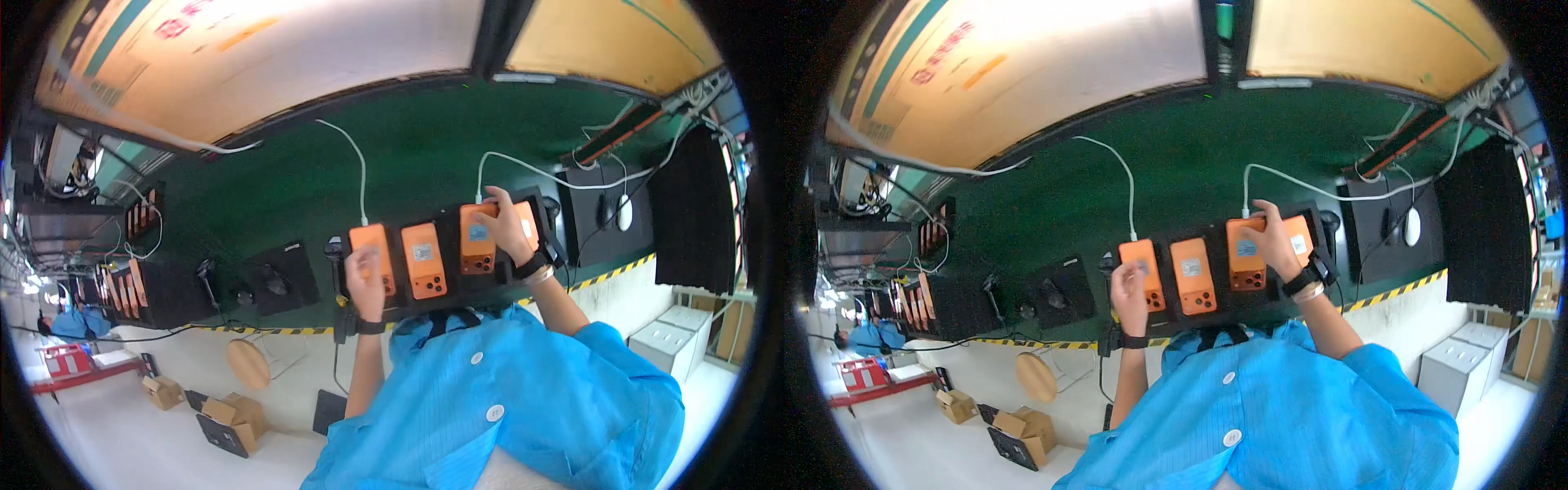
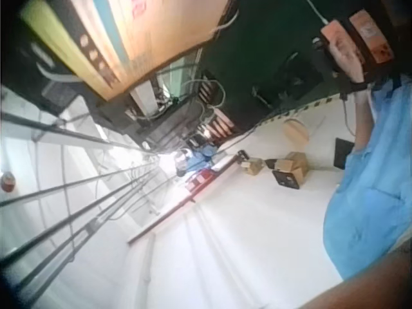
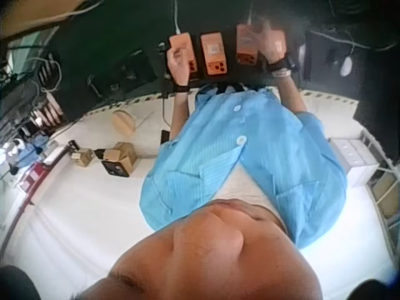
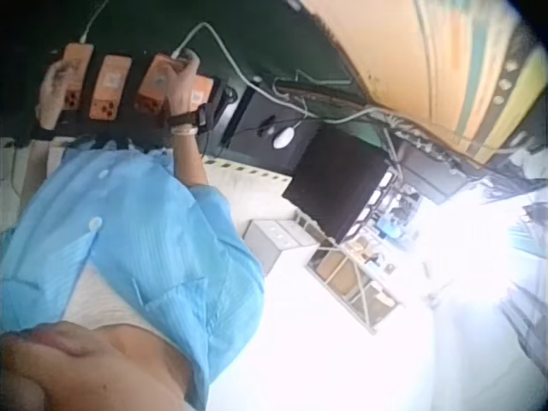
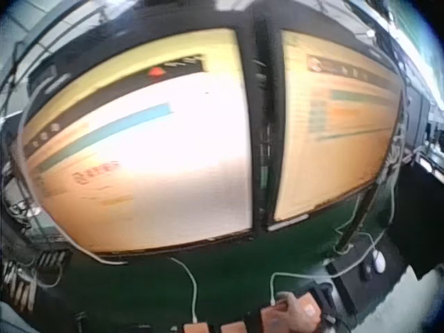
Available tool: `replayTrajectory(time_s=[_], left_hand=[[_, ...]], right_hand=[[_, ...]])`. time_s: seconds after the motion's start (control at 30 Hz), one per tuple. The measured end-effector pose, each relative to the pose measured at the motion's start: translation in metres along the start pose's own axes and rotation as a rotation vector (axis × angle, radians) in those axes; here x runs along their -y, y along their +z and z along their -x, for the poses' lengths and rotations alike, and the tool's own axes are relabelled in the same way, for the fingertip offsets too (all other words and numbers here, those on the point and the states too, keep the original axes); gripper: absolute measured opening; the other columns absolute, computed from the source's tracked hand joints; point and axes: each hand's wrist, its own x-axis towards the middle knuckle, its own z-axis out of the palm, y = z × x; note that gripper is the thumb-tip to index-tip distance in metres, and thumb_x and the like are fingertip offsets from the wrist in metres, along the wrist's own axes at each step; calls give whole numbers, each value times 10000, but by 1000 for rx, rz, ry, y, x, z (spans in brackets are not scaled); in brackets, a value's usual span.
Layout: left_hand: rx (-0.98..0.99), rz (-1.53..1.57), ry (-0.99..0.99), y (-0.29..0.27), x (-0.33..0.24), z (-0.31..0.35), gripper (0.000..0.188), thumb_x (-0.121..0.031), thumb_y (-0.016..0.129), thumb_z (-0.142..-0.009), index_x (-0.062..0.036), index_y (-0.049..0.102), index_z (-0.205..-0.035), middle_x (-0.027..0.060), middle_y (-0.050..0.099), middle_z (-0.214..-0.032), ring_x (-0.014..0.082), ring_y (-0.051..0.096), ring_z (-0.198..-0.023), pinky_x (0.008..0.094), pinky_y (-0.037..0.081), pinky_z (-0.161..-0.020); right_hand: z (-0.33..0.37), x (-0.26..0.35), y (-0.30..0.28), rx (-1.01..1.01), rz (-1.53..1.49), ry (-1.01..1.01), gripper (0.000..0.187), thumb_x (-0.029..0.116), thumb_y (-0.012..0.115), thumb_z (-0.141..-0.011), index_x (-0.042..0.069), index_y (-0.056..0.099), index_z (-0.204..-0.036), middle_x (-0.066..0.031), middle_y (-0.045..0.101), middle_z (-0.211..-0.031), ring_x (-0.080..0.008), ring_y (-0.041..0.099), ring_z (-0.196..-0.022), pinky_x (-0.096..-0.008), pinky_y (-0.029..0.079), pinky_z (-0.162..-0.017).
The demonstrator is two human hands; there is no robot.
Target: Scanning QR codes on orange mobile devices and connecting them to charging/data cables at a testing station.
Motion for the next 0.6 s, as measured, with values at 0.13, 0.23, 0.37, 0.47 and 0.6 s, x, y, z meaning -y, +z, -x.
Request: replayTrajectory(time_s=[0.13, 0.23, 0.37, 0.47, 0.6], left_hand=[[-228, -54, 81, -63, 43, -18, 222, -106, 595, -904, 14, 586, -1091, 139, 610, -1071, 233, 597, -984, 360, 462, -899], [-260, -377, -93, -84, 98, -27, 306, -100, 611, -863, 31, 566, -1135, 173, 607, -1078, 301, 602, -982, 404, 455, -917], [26, -253, -372, -87, 162, -36, 454, -131, 628, -820, 92, 511, -1198, 249, 593, -1158, 378, 571, -1084, 409, 425, -965], [57, -6, -390, -80, 185, -39, 515, -163, 640, -819, 95, 491, -1238, 254, 602, -1148, 364, 580, -1082, 407, 430, -959], [21, -134, -207, -79, 174, -32, 465, -146, 627, -842, 63, 492, -1235, 204, 629, -1065, 302, 606, -975, 376, 460, -876]], right_hand=[[18, 15, 48, -270, 530, -429, 638, 82, 743, -746, -15, 441, -1300, -248, 483, -1230, -402, 436, -1199, -428, 383, -1034], [18, 24, 118, 158, 422, -430, 591, 157, 741, -760, -24, 494, -1265, -226, 508, -1251, -395, 485, -1171, -431, 407, -1000], [-8, 33, 202, 148, 608, -374, 433, 308, 693, -834, 0, 614, -1128, -200, 612, -1116, -359, 566, -1071, -435, 450, -930], [-30, 38, 219, 340, 652, -170, 364, 345, 699, -818, 20, 689, -981, -160, 673, -925, -315, 644, -899, -446, 490, -837], [-20, 44, 214, 342, 363, -148, 274, 282, 692, -829, 13, 666, -873, -132, 669, -818, -252, 664, -796, -383, 511, -752]])
